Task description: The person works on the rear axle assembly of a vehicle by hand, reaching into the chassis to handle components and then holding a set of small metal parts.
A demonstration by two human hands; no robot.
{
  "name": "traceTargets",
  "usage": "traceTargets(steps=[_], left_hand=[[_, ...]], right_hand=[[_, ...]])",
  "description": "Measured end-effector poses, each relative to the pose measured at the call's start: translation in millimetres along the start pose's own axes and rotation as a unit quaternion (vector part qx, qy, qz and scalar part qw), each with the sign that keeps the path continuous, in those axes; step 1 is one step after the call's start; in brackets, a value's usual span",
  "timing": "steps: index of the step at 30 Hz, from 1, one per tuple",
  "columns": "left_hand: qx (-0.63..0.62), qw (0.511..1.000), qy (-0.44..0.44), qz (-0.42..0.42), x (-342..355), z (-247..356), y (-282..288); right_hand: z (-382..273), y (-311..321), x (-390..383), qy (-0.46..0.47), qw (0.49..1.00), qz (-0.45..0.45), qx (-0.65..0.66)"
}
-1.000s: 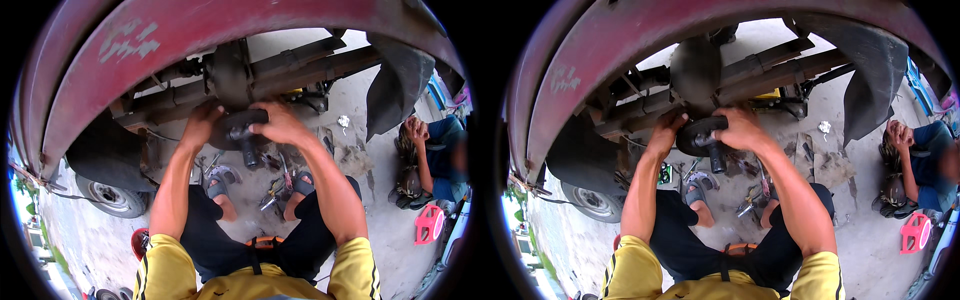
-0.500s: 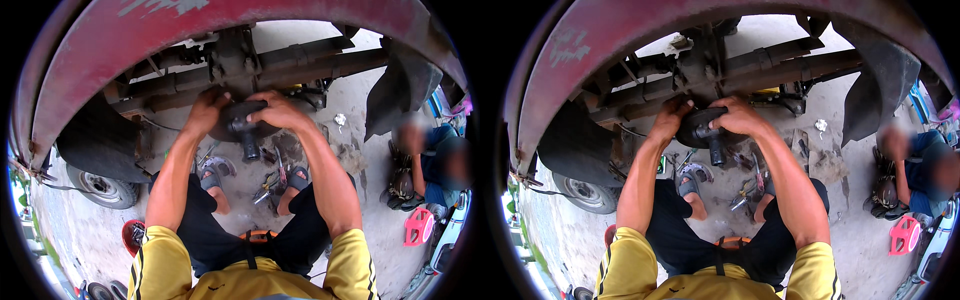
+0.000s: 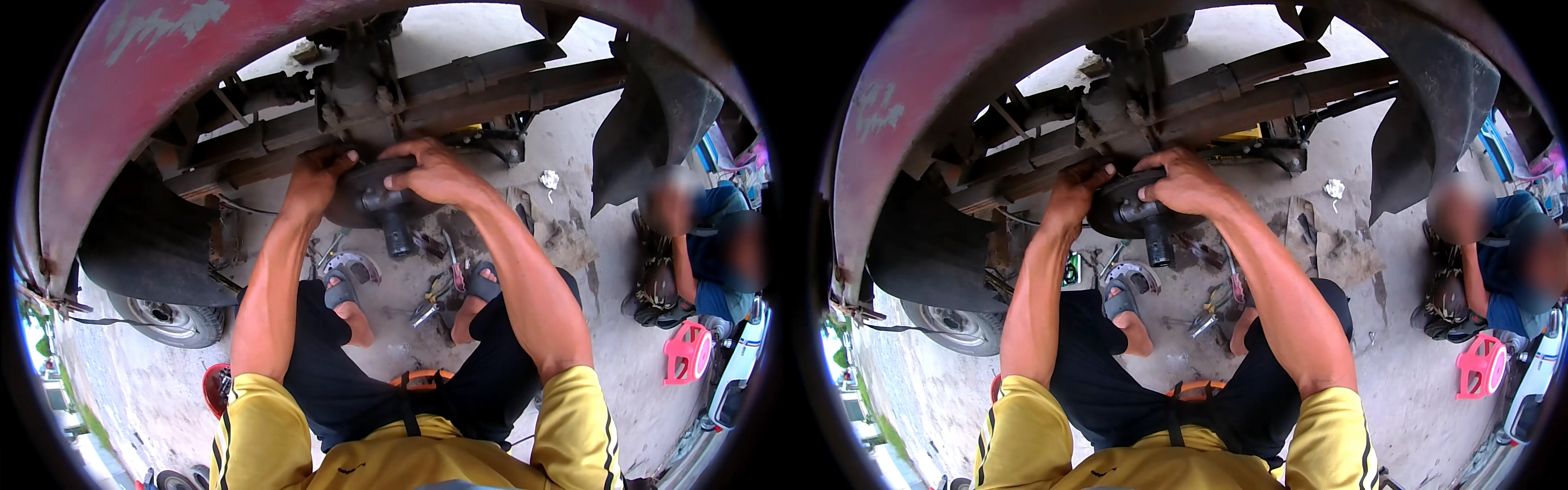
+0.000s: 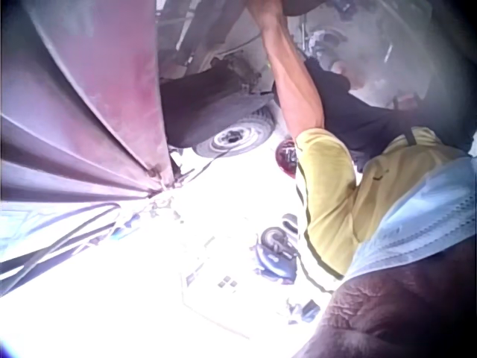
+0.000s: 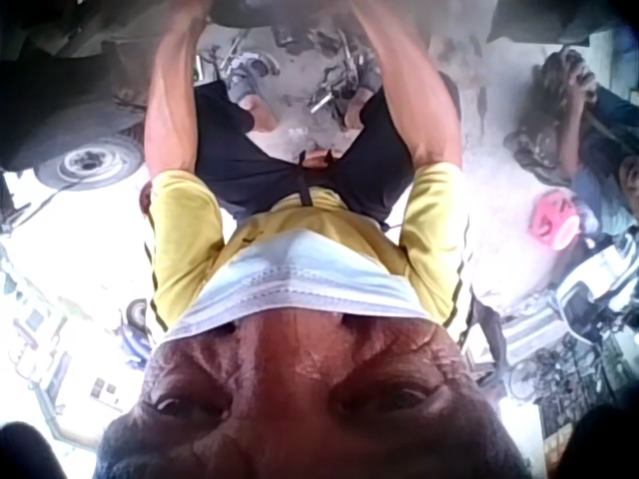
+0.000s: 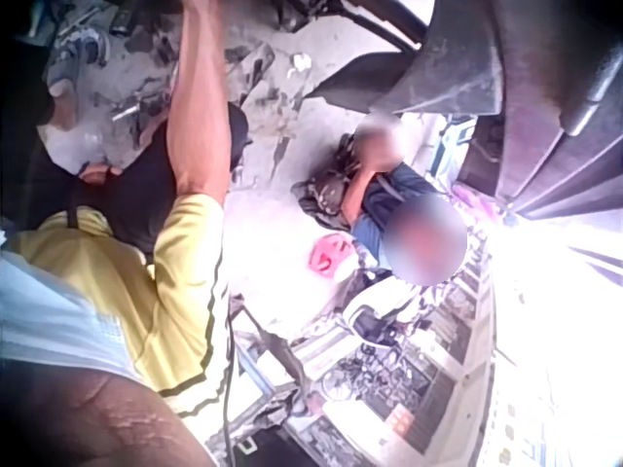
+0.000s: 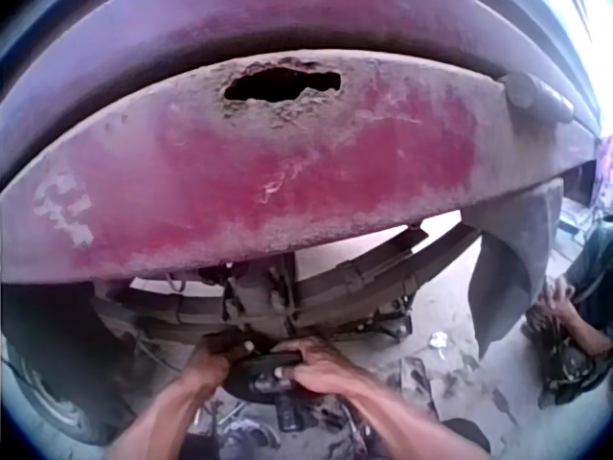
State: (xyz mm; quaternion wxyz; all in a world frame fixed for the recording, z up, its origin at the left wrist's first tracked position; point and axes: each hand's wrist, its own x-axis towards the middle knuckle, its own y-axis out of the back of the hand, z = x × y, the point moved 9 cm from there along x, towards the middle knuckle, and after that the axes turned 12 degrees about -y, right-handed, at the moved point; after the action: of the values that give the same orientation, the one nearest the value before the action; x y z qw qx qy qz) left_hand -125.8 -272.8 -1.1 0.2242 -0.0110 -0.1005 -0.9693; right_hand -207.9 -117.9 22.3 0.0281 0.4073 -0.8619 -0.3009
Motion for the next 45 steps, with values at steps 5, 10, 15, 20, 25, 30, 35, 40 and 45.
traceTargets(steps=[5, 10, 15, 20, 25, 30, 35, 40, 45], left_hand=[[-0.023, 0.999, 0.042, -0.007, 2.1, -1.9, -2.6], [-0.058, 0.995, 0.074, -0.021, 3.8, -2.0, -6.0], [-0.055, 0.996, 0.076, 0.008, 6.5, -9.6, 0.4], [-0.064, 0.993, 0.094, -0.009, 7.0, -8.9, -3.2], [-0.101, 0.986, 0.116, -0.07, 11.6, -23.1, -9.4], [-0.11, 0.984, 0.105, -0.088, 13.5, -22.9, -14.1], [-0.134, 0.98, 0.12, -0.084, 11.6, -23.5, -15.3], [-0.14, 0.98, 0.104, -0.093, 12.9, -21.9, -16.9], [-0.129, 0.981, 0.113, -0.089, 12.8, -22.6, -16.6]], right_hand=[[-0.3, -3.4, 0.3, -0.017, 0.998, -0.025, 0.048], [3.1, -2.6, 3.2, 0.021, 0.999, 0.033, 0.003], [5.7, -4.1, 1.4, 0.008, 0.999, 0.02, 0.046], [5.4, 0.0, -3.1, -0.026, 0.997, 0.003, 0.069], [7.1, -1.5, 2.5, -0.011, 0.999, 0.016, 0.046], [9.8, -1.3, 5.9, 0.002, 0.999, 0.015, 0.048], [13.4, -5.9, 9.9, 0.013, 0.996, -0.009, 0.092], [13.7, -4.8, 10.6, 0.014, 0.998, 0.008, 0.059], [10.5, -3.2, 8.0, 0.013, 0.998, 0.005, 0.059]])
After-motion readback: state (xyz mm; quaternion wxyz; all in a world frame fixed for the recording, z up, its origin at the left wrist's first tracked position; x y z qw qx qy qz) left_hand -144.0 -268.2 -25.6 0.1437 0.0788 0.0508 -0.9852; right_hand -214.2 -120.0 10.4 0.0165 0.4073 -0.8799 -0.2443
